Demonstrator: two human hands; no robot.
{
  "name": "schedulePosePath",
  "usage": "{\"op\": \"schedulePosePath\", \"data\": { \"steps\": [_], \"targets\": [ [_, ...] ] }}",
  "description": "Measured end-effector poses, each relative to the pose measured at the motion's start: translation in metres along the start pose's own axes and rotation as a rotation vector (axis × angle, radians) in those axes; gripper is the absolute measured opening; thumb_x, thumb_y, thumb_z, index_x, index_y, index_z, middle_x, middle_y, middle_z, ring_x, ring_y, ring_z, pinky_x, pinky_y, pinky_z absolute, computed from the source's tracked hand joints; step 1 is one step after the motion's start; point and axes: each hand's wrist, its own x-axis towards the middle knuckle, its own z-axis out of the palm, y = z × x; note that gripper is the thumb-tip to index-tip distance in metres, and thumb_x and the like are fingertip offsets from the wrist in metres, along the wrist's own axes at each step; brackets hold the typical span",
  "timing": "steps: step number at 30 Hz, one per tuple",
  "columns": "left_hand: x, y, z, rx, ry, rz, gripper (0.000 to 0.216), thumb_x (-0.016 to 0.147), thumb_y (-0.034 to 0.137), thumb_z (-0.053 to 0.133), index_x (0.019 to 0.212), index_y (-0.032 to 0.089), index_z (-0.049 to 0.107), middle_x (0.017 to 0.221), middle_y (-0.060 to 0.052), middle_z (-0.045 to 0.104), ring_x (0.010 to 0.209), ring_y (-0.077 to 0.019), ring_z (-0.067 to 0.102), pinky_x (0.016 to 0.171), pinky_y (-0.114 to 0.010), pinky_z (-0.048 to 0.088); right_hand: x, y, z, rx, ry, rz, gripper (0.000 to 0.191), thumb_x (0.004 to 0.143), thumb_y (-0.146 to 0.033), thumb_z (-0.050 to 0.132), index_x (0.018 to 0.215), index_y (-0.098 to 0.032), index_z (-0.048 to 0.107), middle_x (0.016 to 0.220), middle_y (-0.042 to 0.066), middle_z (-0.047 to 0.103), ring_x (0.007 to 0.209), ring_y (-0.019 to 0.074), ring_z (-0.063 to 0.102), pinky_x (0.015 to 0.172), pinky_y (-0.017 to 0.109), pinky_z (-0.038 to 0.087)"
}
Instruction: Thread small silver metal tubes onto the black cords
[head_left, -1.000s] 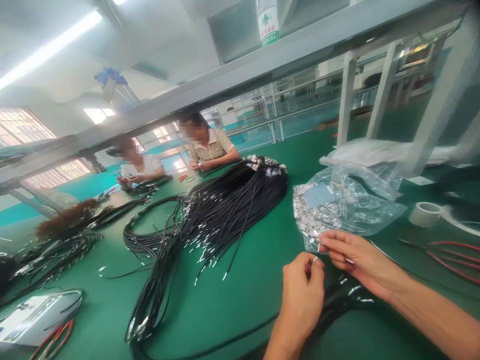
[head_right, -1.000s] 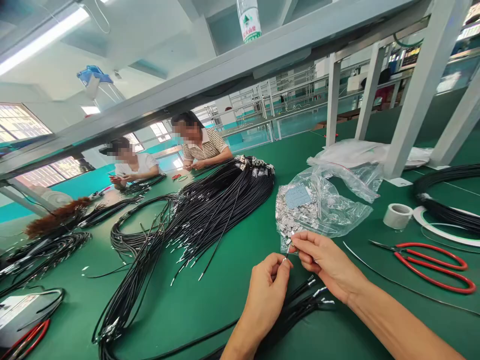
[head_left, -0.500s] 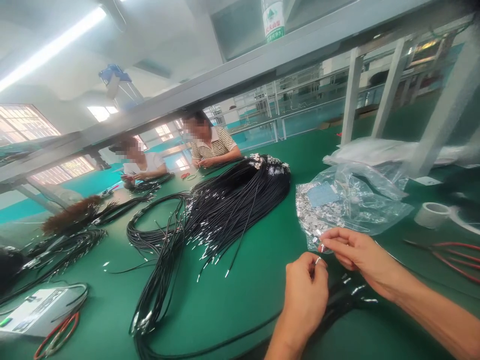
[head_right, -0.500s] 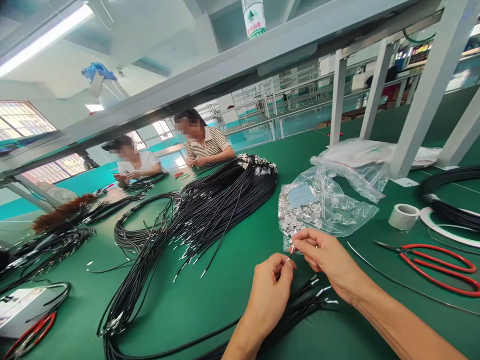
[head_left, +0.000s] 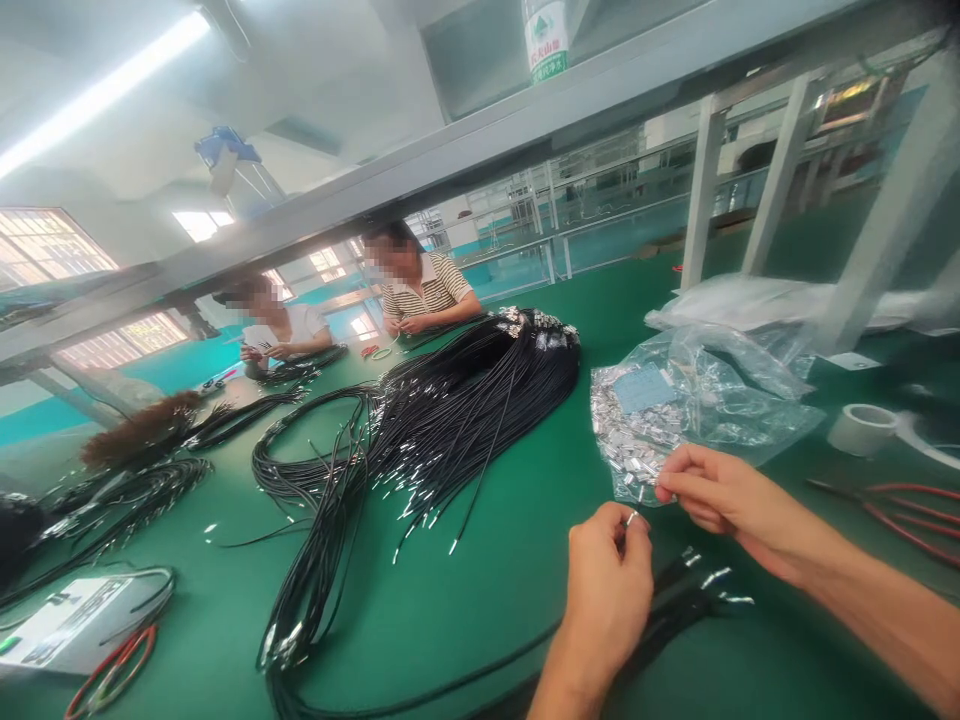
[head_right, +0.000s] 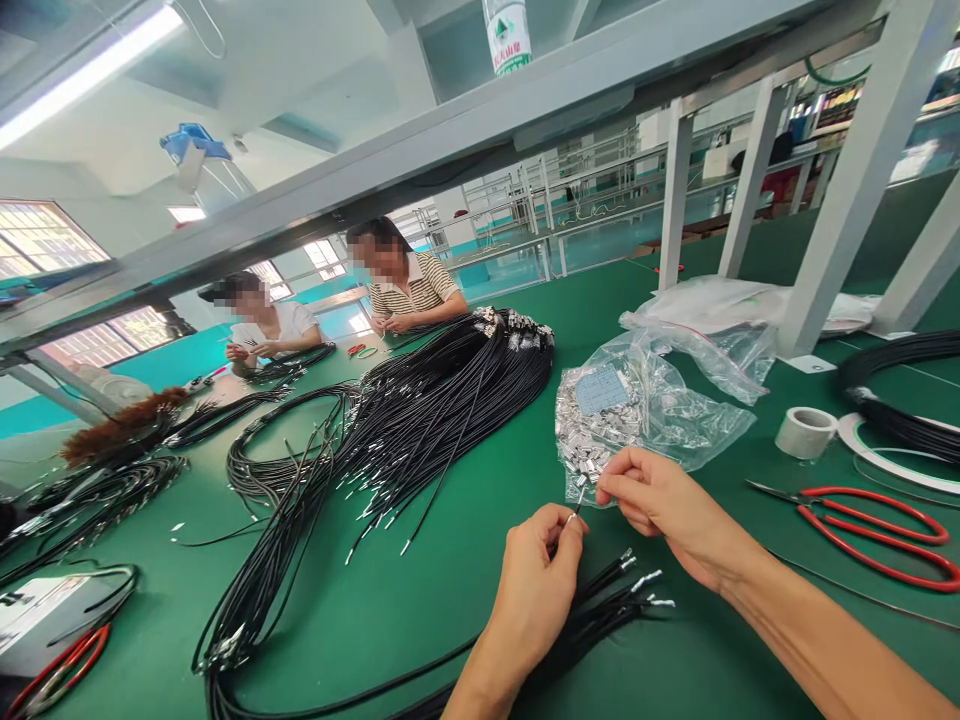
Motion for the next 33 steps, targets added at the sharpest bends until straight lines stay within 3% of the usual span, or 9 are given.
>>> {"op": "schedulePosePath", "data": {
  "steps": [4, 8, 16, 24, 29, 33],
  "targets": [
    [0.000, 0.001, -0.001, -0.006, -0.008, 0.006, 0.024, 0.092, 0.024, 0.044, 0.077, 0.017, 0.062, 0.062, 0.004, 0.048, 0.057, -0.0101, 0.036, 0.052, -0.023, 0.026, 0.001, -0.002, 0.001, 0.057, 0.034, 0.049, 0.050, 0.063, -0.047, 0.082, 0.097, -0.016, 0.065, 0.080, 0.008, 0.066, 0.048, 0.0069, 0.029, 0.045, 0.023, 0.020],
    [0.000, 0.000, 0.000, -0.006, -0.029, 0.004, 0.024, 0.091, 0.023, 0.045, 0.076, 0.017, 0.062, 0.061, 0.004, 0.048, 0.057, -0.0103, 0.036, 0.053, -0.023, 0.027, 0.001, 0.001, 0.005, 0.044, 0.072, 0.051, 0.050, 0.059, -0.050, 0.082, 0.089, -0.014, 0.066, 0.084, 0.010, 0.068, 0.046, 0.0049, 0.026, 0.045, 0.023, 0.018],
    [-0.002, -0.001, 0.002, 0.027, -0.051, 0.017, 0.024, 0.091, 0.025, 0.045, 0.073, 0.018, 0.058, 0.058, 0.005, 0.044, 0.055, -0.0097, 0.034, 0.053, -0.024, 0.024, -0.002, 0.004, 0.011, -0.003, 0.081, 0.049, 0.041, 0.066, -0.050, 0.076, 0.084, -0.016, 0.063, 0.092, 0.007, 0.069, 0.041, 0.0022, 0.026, 0.046, 0.024, 0.014],
    [0.000, -0.001, 0.000, 0.021, -0.020, 0.014, 0.023, 0.093, 0.025, 0.044, 0.075, 0.017, 0.057, 0.062, 0.005, 0.046, 0.057, -0.0095, 0.035, 0.054, -0.024, 0.025, -0.008, -0.002, 0.021, -0.057, 0.099, 0.082, 0.041, 0.058, -0.051, 0.074, 0.072, -0.015, 0.060, 0.073, 0.005, 0.065, 0.040, 0.0035, 0.026, 0.047, 0.025, 0.015],
    [0.001, -0.003, 0.000, 0.002, -0.005, 0.015, 0.017, 0.094, 0.027, 0.044, 0.086, 0.018, 0.056, 0.062, 0.006, 0.045, 0.055, -0.0096, 0.036, 0.053, -0.023, 0.026, -0.009, -0.001, 0.025, -0.069, 0.116, 0.121, 0.050, 0.058, -0.053, 0.073, 0.089, -0.013, 0.066, 0.046, -0.005, 0.045, 0.040, 0.0065, 0.023, 0.048, 0.026, 0.013],
    [-0.002, -0.002, 0.001, 0.066, -0.001, 0.021, 0.018, 0.095, 0.027, 0.041, 0.101, 0.017, 0.055, 0.065, 0.004, 0.050, 0.054, -0.0111, 0.038, 0.053, -0.025, 0.027, -0.007, 0.001, 0.025, -0.023, 0.080, 0.116, 0.053, 0.055, -0.054, 0.078, 0.085, -0.012, 0.069, 0.052, -0.003, 0.049, 0.043, 0.0055, 0.022, 0.048, 0.027, 0.011]
  ]
}}
